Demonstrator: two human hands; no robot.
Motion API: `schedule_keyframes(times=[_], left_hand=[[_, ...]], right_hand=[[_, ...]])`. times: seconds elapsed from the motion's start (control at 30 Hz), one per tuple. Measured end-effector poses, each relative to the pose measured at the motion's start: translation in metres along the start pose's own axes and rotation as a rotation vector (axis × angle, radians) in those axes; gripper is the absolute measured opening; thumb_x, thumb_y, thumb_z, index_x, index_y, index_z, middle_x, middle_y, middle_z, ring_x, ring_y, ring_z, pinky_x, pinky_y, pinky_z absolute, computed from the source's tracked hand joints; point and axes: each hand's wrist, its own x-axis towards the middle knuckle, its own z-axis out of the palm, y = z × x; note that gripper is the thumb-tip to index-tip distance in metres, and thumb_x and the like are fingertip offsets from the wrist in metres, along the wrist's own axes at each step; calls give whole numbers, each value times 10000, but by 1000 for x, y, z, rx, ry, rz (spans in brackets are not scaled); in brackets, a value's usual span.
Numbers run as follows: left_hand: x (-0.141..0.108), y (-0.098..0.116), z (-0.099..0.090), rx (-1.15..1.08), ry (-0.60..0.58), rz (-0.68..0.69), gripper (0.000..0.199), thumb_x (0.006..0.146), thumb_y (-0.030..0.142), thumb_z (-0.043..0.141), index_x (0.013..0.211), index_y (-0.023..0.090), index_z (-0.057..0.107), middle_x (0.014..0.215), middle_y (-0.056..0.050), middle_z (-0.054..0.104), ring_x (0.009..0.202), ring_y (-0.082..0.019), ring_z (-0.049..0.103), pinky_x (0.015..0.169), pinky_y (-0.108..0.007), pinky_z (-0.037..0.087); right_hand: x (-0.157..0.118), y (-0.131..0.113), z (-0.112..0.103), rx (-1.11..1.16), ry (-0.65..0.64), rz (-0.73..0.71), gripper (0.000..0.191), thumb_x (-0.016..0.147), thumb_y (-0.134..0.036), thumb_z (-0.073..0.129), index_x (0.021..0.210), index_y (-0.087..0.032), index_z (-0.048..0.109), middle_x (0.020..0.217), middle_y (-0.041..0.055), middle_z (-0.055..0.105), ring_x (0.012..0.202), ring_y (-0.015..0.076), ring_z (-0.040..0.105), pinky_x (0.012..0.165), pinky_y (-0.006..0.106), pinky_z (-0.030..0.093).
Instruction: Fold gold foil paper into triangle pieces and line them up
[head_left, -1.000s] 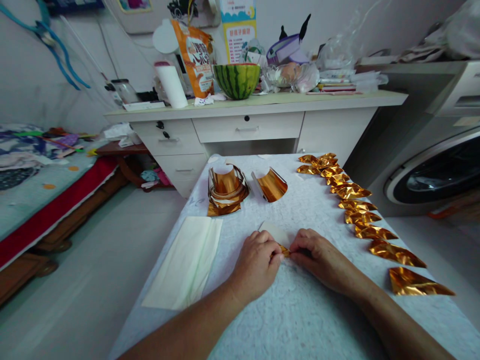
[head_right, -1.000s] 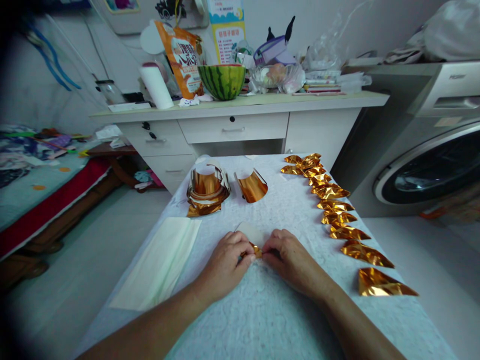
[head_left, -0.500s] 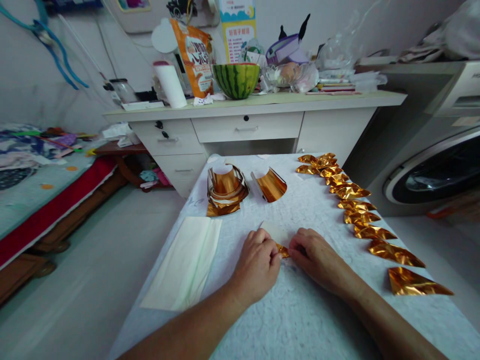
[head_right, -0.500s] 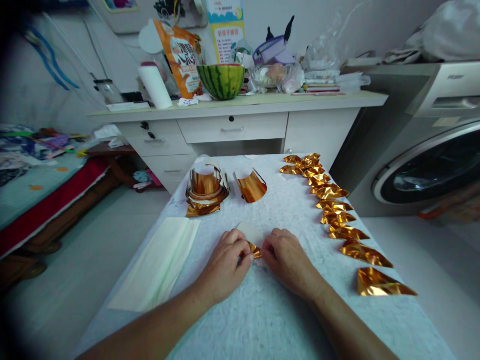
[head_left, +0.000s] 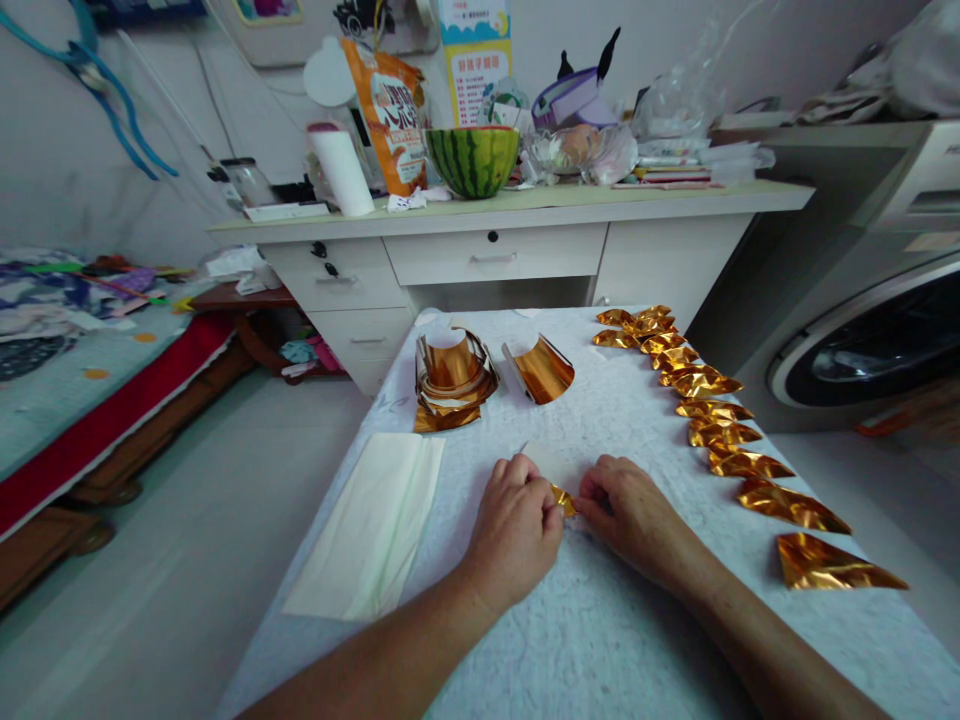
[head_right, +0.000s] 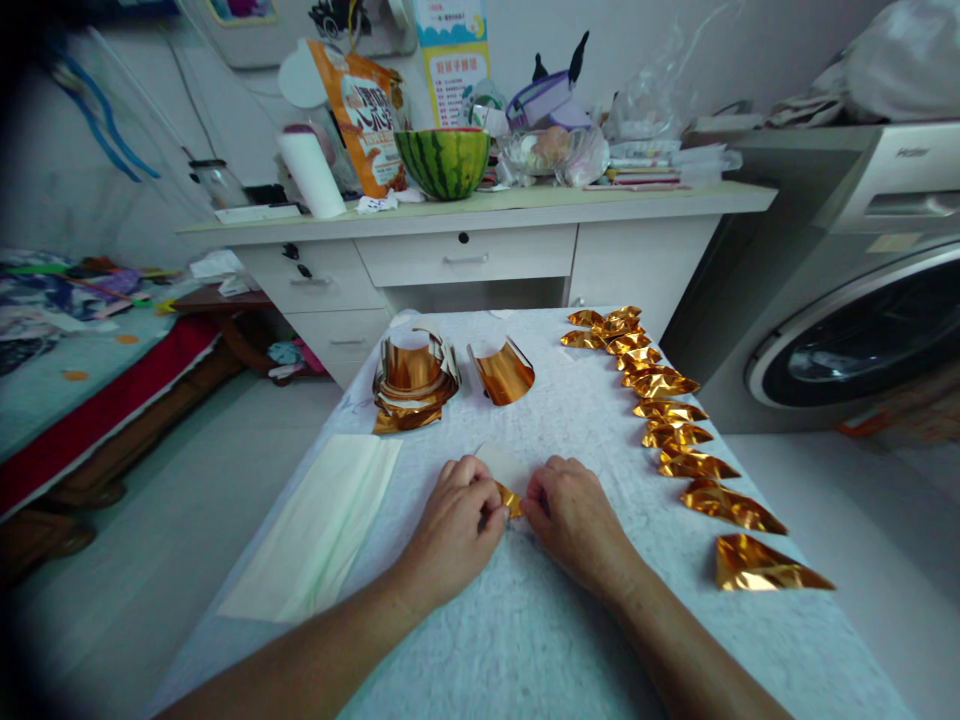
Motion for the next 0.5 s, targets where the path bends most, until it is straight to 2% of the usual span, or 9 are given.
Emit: schedule_keyframes(times=[0.5], left_hand=[[0,4,-3,51,-27,-11,132,810,114,542,698,182,554,905,-51,501,917,-218,468,830,-366,433]], right_hand=[[0,-3,1,-54,-3,25,140,820,-196,573,687,-185,616,762,52,612,746,188,528,696,297,368]])
